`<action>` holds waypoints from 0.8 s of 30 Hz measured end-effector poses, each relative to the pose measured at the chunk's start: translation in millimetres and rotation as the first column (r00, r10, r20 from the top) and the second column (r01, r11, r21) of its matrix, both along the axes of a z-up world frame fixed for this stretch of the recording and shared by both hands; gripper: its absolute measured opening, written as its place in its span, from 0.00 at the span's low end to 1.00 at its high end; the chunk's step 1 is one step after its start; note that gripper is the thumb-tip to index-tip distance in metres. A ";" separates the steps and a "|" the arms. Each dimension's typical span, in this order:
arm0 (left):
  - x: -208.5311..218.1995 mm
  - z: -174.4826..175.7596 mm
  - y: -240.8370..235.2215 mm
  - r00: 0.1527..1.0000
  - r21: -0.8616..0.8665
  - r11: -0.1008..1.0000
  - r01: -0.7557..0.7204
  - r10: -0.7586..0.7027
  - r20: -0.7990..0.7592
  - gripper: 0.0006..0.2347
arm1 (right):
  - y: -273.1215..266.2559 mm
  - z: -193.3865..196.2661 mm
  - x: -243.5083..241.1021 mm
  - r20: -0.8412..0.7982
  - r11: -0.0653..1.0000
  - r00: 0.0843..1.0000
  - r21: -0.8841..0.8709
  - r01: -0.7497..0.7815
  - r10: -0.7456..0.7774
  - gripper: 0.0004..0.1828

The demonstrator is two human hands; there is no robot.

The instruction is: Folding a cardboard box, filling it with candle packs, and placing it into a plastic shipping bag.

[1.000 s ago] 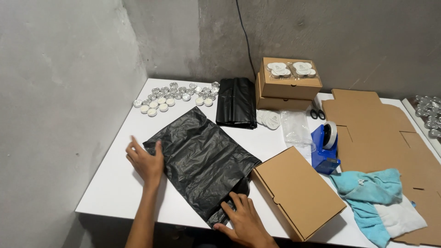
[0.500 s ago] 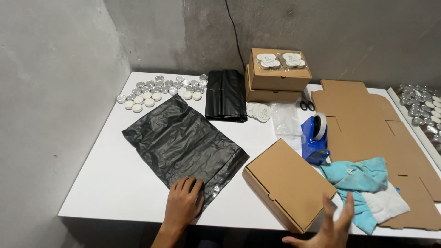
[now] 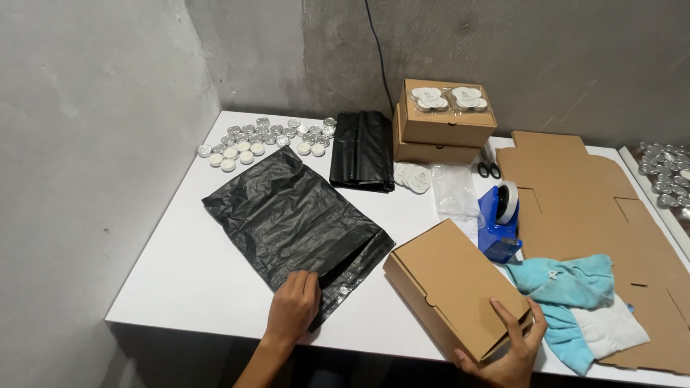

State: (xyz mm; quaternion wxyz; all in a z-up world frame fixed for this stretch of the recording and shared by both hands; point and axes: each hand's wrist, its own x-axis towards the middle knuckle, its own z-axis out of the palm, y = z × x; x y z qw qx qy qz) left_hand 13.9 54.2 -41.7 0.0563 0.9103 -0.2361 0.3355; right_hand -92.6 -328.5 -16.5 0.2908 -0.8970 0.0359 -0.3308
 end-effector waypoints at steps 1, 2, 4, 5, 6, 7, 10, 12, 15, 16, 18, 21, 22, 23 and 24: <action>-3.3 8.2 -1.4 0.998 -0.077 0.997 0.011 -0.005 0.066 0.02 | 0.0 -2.5 -3.0 0.051 0.999 0.999 0.032 -0.002 0.001 0.53; -4.3 12.7 -2.1 0.998 -0.075 0.997 0.010 -0.006 0.060 0.02 | 0.9 -2.4 -4.5 0.046 0.999 0.999 0.034 -0.002 0.000 0.53; -1.5 22.3 -6.0 0.994 -0.220 0.975 0.037 -0.013 0.111 0.01 | 0.3 -0.4 -1.7 0.121 0.989 0.990 0.121 -0.089 0.074 0.49; -0.8 26.9 -7.1 0.994 -0.221 0.975 0.035 -0.011 0.113 0.01 | 7.1 6.3 -3.1 0.122 0.989 0.990 0.121 -0.091 0.076 0.49; -0.2 31.5 -8.4 0.993 -0.236 0.970 0.050 -0.022 0.117 0.02 | 13.8 13.1 -4.6 0.114 0.985 0.989 0.131 -0.113 0.098 0.49; -0.4 35.8 -10.3 0.992 -0.252 0.966 0.064 -0.035 0.119 0.02 | 20.1 19.9 -7.3 0.103 0.981 0.988 0.142 -0.133 0.119 0.50; 0.7 41.5 -13.6 0.996 -0.353 0.931 0.091 -0.077 0.053 0.04 | 42.2 37.3 -5.1 0.169 0.958 0.956 0.120 -0.261 0.240 0.51; -0.5 44.9 -14.6 0.995 -0.371 0.923 0.097 -0.081 0.060 0.03 | 48.0 40.0 -3.7 0.154 0.927 0.938 0.169 -0.334 0.310 0.51; -3.5 56.0 -15.1 0.987 -0.384 0.912 0.146 -0.110 0.114 0.02 | 50.8 37.8 -2.2 0.089 0.862 0.895 0.241 -0.445 0.437 0.49; -4.7 60.4 -15.1 0.977 -0.374 0.907 0.192 -0.141 0.159 0.03 | 50.7 35.9 -1.8 0.035 0.836 0.872 0.268 -0.478 0.487 0.48; -6.1 58.3 -11.9 0.972 -0.361 0.909 0.208 -0.152 0.180 0.03 | 53.9 36.5 1.0 0.045 0.815 0.846 0.246 -0.525 0.532 0.50; -11.4 61.0 -10.4 0.964 -0.370 0.895 0.250 -0.194 0.181 0.03 | 51.7 35.7 7.1 0.066 0.787 0.809 0.200 -0.584 0.584 0.51; -14.2 62.9 -10.1 0.961 -0.390 0.880 0.270 -0.221 0.167 0.03 | 50.1 35.1 9.1 0.082 0.779 0.797 0.176 -0.602 0.598 0.50; -15.3 58.6 -9.6 0.961 -0.392 0.879 0.270 -0.221 0.165 0.03 | 50.0 32.8 11.2 0.079 0.779 0.798 0.175 -0.602 0.598 0.50; -16.6 54.6 -9.2 0.965 -0.424 0.867 0.262 -0.230 0.127 0.03 | 49.9 30.8 13.2 0.105 0.798 0.812 0.151 -0.584 0.574 0.50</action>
